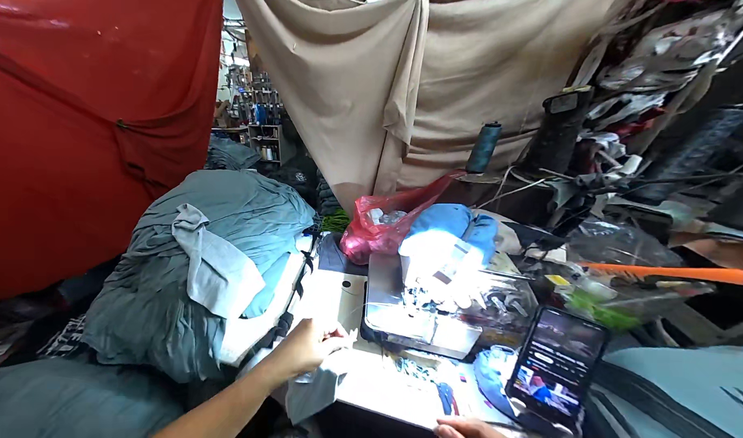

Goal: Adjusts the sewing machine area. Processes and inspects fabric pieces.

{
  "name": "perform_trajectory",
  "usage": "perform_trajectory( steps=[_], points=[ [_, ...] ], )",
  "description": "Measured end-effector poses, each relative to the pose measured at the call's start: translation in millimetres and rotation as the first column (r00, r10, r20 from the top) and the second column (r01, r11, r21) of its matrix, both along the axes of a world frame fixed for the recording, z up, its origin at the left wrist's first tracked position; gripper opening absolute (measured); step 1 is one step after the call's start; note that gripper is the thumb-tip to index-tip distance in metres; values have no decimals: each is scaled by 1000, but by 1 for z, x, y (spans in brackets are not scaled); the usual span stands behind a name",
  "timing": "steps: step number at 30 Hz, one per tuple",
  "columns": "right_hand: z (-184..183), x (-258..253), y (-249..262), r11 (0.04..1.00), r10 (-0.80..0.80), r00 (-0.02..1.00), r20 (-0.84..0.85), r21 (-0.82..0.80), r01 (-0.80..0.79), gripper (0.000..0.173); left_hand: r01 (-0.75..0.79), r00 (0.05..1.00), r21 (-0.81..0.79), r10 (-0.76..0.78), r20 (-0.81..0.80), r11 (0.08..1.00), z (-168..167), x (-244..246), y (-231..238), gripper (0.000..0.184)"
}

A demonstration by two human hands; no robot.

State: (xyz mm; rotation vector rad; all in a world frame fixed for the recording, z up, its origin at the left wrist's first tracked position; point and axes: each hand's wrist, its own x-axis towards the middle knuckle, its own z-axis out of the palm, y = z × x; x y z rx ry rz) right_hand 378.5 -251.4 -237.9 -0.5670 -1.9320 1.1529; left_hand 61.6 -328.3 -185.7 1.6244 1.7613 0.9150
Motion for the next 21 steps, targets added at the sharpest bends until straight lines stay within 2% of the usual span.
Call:
perform_trajectory(
  steps=[1, 4, 5, 6, 8, 10, 11, 13, 15, 21],
  points=[
    [-1, -7, 2, 999, 49, 999, -22, 7, -49, 18, 36, 999, 20, -36, 18, 999, 7, 5, -1, 26],
    [10, -44, 1, 972, 210, 966, -149, -72, -223, 67, 173, 982, 37, -175, 65, 984, 31, 25, -8, 25],
    [14, -57, 2, 956, 267, 945, -188, -73, -285, 76, 219, 970, 77, -226, 86, 973, 35, 30, -10, 25],
    [17, -68, 2, 941, 311, 928, -204, -72, -331, 77, 255, 957, 118, -268, 113, 960, 38, 34, -11, 25],
    [22, -81, -3, 922, 333, 917, -218, -127, -365, 56, 274, 937, 176, -304, 174, 945, 42, 37, -14, 23],
    [25, -84, -11, 903, 301, 923, -238, -240, -356, 30, 231, 935, 199, -274, 227, 952, 43, 34, -16, 19],
    [26, -83, -13, 888, 288, 923, -255, -289, -358, 22, 193, 938, 203, -241, 247, 960, 42, 31, -16, 18],
    [25, -79, -15, 871, 261, 914, -312, -332, -362, 16, 124, 942, 196, -178, 286, 973, 36, 27, -16, 16],
    [22, -76, -15, 900, 207, 918, -338, -303, -314, 9, 89, 934, 178, -144, 326, 980, 28, 28, -14, 14],
    [19, -74, -17, 971, 70, 939, -336, -193, -142, 9, 91, 881, 186, -167, 443, 978, 10, 51, -10, 23]
  ],
)
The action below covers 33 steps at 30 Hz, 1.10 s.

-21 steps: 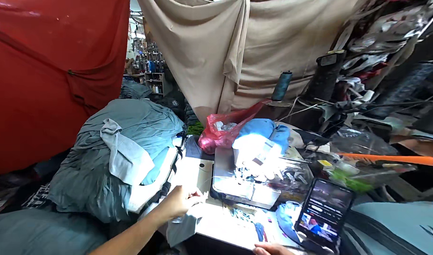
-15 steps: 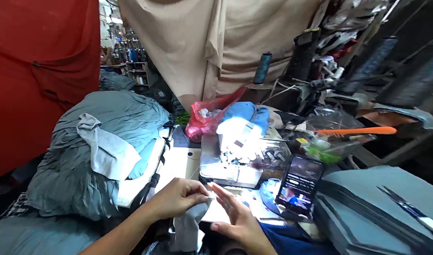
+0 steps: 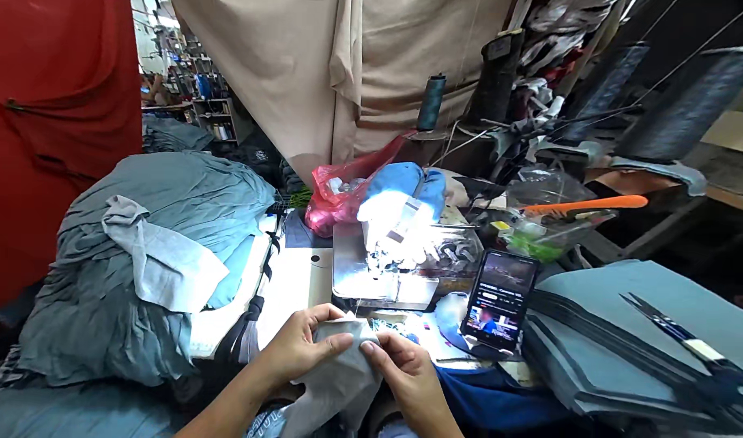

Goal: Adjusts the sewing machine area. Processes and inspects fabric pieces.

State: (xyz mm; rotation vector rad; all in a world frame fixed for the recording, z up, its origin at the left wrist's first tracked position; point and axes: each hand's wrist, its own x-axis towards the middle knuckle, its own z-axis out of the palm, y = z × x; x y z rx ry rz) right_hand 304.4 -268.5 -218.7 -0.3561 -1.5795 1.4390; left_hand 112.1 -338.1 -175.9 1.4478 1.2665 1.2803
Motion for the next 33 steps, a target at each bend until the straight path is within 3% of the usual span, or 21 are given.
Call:
perform_trajectory(
  steps=[4, 9, 13, 20, 28, 33],
  points=[
    [-4, 3, 1, 997, -58, 997, 45, 60, 55, 10, -113, 993, 82, 109, 49, 990, -12, 10, 4, 14],
    [-11, 8, 2, 994, -88, 986, 143, 84, 76, 14, -196, 977, 200, 208, -43, 960, -19, 9, 9, 16],
    [-16, 8, 5, 994, -100, 972, 214, 54, 90, 16, -187, 981, 177, 192, -12, 966, -20, 8, 9, 12],
    [-19, 8, 6, 997, -67, 976, 209, 43, 59, 12, -179, 979, 170, 193, -67, 969, -23, 3, 10, 12],
    [-23, 4, 7, 998, -63, 982, 178, 10, 63, 13, -96, 995, 156, 101, -19, 983, -20, 1, 9, 10],
    [-21, 4, 5, 994, -105, 979, 176, -1, 106, 15, -118, 992, 195, 124, -17, 974, -24, 5, 10, 10]
  ],
)
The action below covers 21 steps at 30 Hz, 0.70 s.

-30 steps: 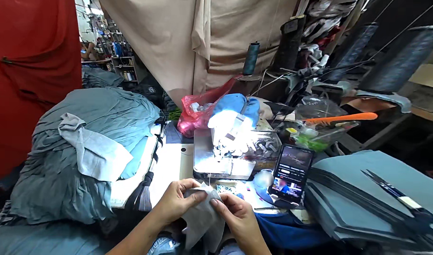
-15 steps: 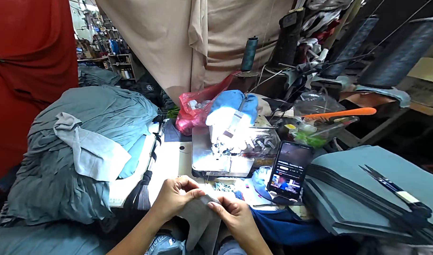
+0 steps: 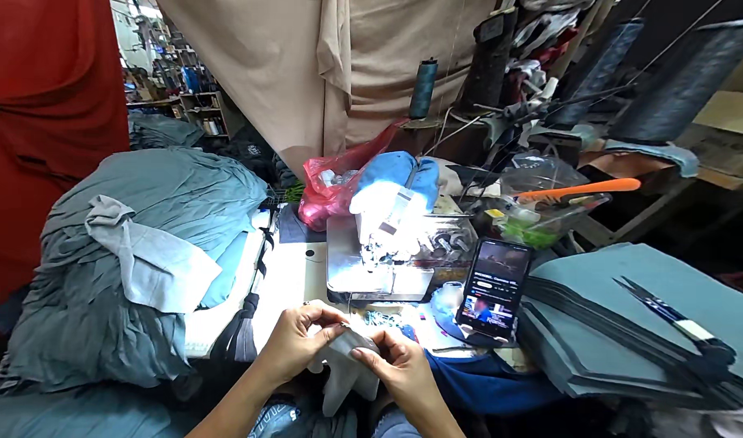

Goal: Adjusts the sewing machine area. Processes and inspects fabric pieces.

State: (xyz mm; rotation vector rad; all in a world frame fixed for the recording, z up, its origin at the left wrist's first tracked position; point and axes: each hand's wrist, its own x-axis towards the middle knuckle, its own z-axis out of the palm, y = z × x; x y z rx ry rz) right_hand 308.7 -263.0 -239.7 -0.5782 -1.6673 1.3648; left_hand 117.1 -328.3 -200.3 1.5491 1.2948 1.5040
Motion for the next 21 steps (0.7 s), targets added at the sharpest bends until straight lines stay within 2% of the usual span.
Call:
perform_trajectory(
  steps=[4, 8, 12, 14, 16, 18, 19, 21],
  points=[
    [-5, 6, 3, 1000, -1, 998, 66, -13, 2, 9, -69, 995, 121, 76, -62, 990, 2, -2, -1, 9],
    [-23, 15, 12, 1000, 2, 987, 163, 24, -6, 13, -167, 978, 187, 186, -91, 968, 8, -16, 0, 9],
    [-20, 19, 12, 993, -59, 977, 206, 111, 37, 17, -269, 958, 223, 284, -39, 937, 1, -21, -2, 11],
    [-16, 17, 10, 988, -70, 970, 234, 154, 34, 18, -355, 934, 183, 356, 26, 917, -8, -21, -10, 12],
    [-10, 8, 2, 987, -21, 958, 286, 157, -25, 21, -482, 873, 66, 473, 117, 874, -26, -17, -21, 13],
    [-5, -6, -8, 983, 100, 940, 327, 112, -143, 24, -556, 794, -72, 555, 247, 828, -42, -16, -30, 16],
    [-5, -16, -13, 974, 153, 938, 310, 112, -196, 24, -581, 768, -81, 579, 273, 810, -44, -20, -34, 17],
    [-3, -34, -19, 954, 246, 945, 214, 119, -275, 24, -580, 804, 66, 556, 210, 812, -28, -36, -39, 15]
  ],
)
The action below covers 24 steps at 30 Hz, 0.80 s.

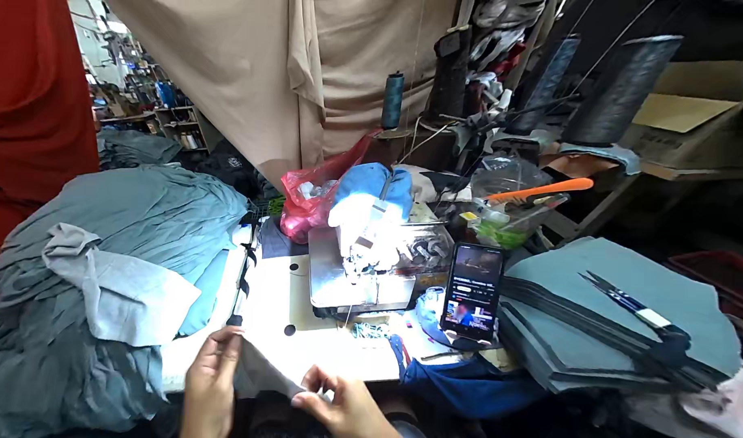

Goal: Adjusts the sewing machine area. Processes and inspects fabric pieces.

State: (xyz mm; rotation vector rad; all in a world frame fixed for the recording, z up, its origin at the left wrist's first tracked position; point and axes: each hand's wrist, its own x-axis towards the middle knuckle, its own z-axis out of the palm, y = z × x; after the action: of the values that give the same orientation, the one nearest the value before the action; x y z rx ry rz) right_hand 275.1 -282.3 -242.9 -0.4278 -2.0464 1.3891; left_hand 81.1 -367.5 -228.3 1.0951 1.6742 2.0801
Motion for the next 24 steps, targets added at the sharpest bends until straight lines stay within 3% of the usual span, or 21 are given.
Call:
perform_trajectory(
  steps=[3, 6, 9, 11, 12, 16, 20, 22, 24],
  points=[
    [15, -12, -2, 991, 65, 971, -230, -97, -89, 18, 113, 906, 105, -59, -419, 988, 57, -25, 17, 11],
    [18, -9, 5, 967, -33, 952, -303, -249, -46, 10, 308, 733, -14, -247, -634, 951, 91, -26, 74, 9],
    [-10, 3, 19, 868, -231, 963, -139, -476, 139, 8, 318, 564, -398, -509, -650, 860, 79, -4, 138, 11],
    [-32, 16, 28, 814, -291, 957, -9, -528, 242, 3, 290, 536, -613, -656, -531, 734, 63, 14, 163, 16],
    [-41, 22, 31, 813, -312, 950, 17, -512, 276, 3, 285, 530, -647, -678, -509, 707, 54, 21, 171, 19],
    [-54, 42, 38, 825, -349, 936, 47, -459, 330, 2, 132, 576, -575, -535, -618, 807, 24, 44, 175, 19],
    [-55, 45, 41, 833, -348, 936, 42, -444, 330, 2, 13, 666, -532, -404, -627, 846, 20, 66, 162, 23],
    [-57, 45, 41, 838, -343, 939, 32, -442, 321, 2, -32, 593, -283, -210, -778, 958, -5, 67, 157, 20],
    [-57, 44, 40, 830, -337, 941, 30, -463, 312, 2, -84, 492, -105, -50, -869, 991, -20, 70, 148, 21]
  ],
)
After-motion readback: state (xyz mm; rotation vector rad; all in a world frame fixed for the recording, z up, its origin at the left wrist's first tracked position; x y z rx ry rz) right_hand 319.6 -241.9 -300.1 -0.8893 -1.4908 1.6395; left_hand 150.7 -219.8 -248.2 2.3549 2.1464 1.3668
